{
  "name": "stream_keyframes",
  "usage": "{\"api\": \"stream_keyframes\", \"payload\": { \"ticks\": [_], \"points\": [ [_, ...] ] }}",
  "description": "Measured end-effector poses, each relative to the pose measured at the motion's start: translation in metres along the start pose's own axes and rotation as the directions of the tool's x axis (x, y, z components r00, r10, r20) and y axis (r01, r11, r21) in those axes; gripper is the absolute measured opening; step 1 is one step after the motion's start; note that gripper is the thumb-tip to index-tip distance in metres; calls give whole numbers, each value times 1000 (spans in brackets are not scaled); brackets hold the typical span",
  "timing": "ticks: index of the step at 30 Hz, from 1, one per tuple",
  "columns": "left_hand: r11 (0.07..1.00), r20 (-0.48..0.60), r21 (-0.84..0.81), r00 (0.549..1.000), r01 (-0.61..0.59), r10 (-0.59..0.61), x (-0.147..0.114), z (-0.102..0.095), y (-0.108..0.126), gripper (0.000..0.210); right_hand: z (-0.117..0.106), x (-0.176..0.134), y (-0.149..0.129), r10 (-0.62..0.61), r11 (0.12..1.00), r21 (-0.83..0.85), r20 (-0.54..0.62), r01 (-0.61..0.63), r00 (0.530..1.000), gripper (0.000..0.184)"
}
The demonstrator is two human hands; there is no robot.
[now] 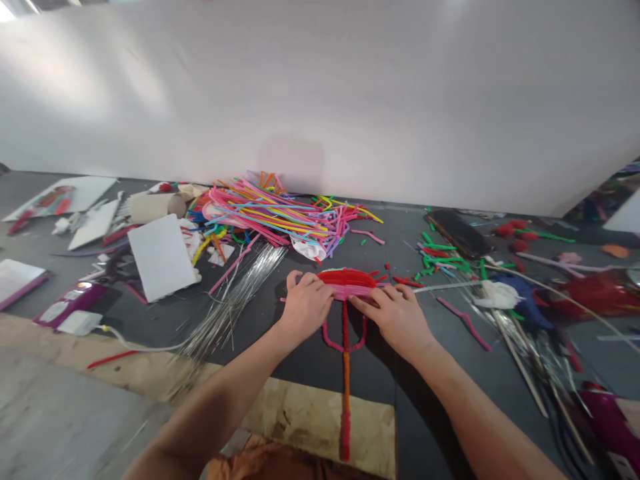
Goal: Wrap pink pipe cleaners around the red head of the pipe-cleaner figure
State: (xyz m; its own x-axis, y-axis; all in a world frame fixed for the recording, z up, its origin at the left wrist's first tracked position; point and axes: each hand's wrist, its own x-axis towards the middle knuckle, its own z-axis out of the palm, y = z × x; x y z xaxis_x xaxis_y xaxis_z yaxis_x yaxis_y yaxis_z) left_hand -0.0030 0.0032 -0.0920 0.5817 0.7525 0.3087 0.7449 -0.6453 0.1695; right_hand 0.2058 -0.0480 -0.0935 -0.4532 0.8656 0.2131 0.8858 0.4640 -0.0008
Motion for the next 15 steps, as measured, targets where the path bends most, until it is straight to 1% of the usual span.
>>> {"api": "stream_keyframes", "payload": {
  "ticks": [6,10,12,15],
  "points": [
    [997,27,10,997,78,-78,0,-8,-1,15,-2,2,-3,5,1000,-24,57,-3,998,40],
    [984,54,47,983,174,-176,1,-26,-11,15,-1,2,-3,12,999,-43,86,-8,996,39],
    [985,58,75,985,157,-162,0,-39,-15,14,0,2,-2,11,999,-40,75,-8,997,38],
    [987,55,160,998,27,-37,-9,-56,-11,25,1,1,-3,7,1000,-29,51,-5,999,38]
  ]
}}
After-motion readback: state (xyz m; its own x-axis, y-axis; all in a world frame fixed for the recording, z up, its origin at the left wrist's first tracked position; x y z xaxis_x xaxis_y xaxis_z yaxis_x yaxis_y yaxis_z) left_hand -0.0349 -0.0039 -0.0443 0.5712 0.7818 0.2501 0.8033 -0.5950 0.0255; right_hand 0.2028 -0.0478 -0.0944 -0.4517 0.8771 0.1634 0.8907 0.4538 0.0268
